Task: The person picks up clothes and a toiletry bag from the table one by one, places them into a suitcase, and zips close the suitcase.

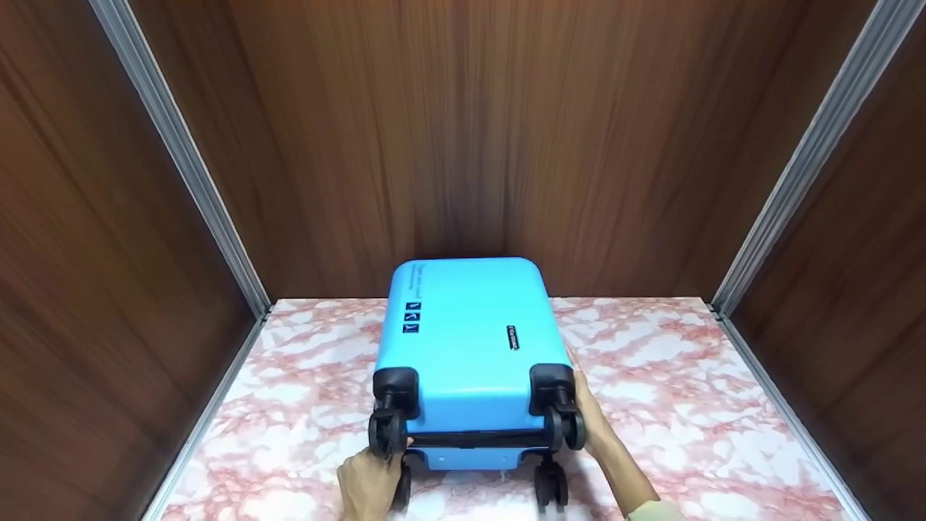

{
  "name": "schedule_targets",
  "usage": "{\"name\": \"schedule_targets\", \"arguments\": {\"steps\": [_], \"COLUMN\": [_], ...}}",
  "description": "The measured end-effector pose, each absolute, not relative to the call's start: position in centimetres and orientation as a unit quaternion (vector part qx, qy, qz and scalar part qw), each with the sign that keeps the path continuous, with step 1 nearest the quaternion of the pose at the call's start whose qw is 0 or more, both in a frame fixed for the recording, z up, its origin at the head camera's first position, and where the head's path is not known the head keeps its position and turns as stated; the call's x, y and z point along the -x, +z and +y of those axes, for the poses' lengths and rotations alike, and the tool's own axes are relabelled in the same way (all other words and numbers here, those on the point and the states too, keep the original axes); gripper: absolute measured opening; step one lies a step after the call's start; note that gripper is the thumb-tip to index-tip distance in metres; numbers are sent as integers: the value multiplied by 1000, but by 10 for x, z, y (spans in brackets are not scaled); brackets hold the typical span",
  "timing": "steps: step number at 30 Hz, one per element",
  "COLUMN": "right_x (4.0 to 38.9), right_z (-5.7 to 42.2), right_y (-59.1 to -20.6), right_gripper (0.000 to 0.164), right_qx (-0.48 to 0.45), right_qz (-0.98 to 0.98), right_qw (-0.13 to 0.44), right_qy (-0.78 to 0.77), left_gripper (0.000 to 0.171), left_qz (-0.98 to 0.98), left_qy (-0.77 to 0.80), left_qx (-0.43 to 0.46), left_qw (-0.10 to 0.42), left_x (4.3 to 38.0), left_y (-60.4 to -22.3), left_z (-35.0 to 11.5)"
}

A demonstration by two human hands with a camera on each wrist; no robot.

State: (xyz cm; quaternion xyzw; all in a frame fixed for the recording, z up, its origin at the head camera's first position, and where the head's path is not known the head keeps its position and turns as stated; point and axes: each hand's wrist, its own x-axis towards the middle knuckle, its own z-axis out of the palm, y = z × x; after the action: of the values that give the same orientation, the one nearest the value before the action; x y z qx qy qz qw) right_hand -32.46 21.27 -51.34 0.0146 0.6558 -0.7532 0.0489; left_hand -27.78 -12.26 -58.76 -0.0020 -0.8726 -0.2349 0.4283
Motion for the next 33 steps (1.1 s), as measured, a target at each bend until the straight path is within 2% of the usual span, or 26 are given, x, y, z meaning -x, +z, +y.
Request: {"name": "schedule_targets", "arguments": {"steps": [4,7,13,16,20,22,28,33], "right_x": [325,325,325,324,323,324,325,326], "right_z": [212,213,213,212,211,212,211,214], "right_y": [-514,-514,-513,-513,-513,-514,-515,-513], "right_gripper": [67,66,65,64,61,58,55,55], "right_qx": [-5,4,-1,2,-4,13,44,46], "right_qz": [654,654,652,656,662,667,682,680], "right_qw": [52,47,44,43,37,30,23,23], "right_qy": [-754,-755,-757,-754,-749,-744,-729,-731], "left_gripper": [46,34,38,31,36,26,37,29], "left_qz": [-868,-865,-868,-869,-875,-878,-868,-862], "left_qy": [-201,-184,-182,-165,-137,-123,-76,-93], "left_qx": [15,18,14,26,32,27,50,50], "left_qw": [455,466,461,466,464,463,488,495], "left_x": [276,276,274,273,270,269,266,267], "left_y": [-591,-591,-589,-589,-589,-589,-589,-587], "left_z": [-119,-116,-113,-114,-111,-106,-82,-70]}}
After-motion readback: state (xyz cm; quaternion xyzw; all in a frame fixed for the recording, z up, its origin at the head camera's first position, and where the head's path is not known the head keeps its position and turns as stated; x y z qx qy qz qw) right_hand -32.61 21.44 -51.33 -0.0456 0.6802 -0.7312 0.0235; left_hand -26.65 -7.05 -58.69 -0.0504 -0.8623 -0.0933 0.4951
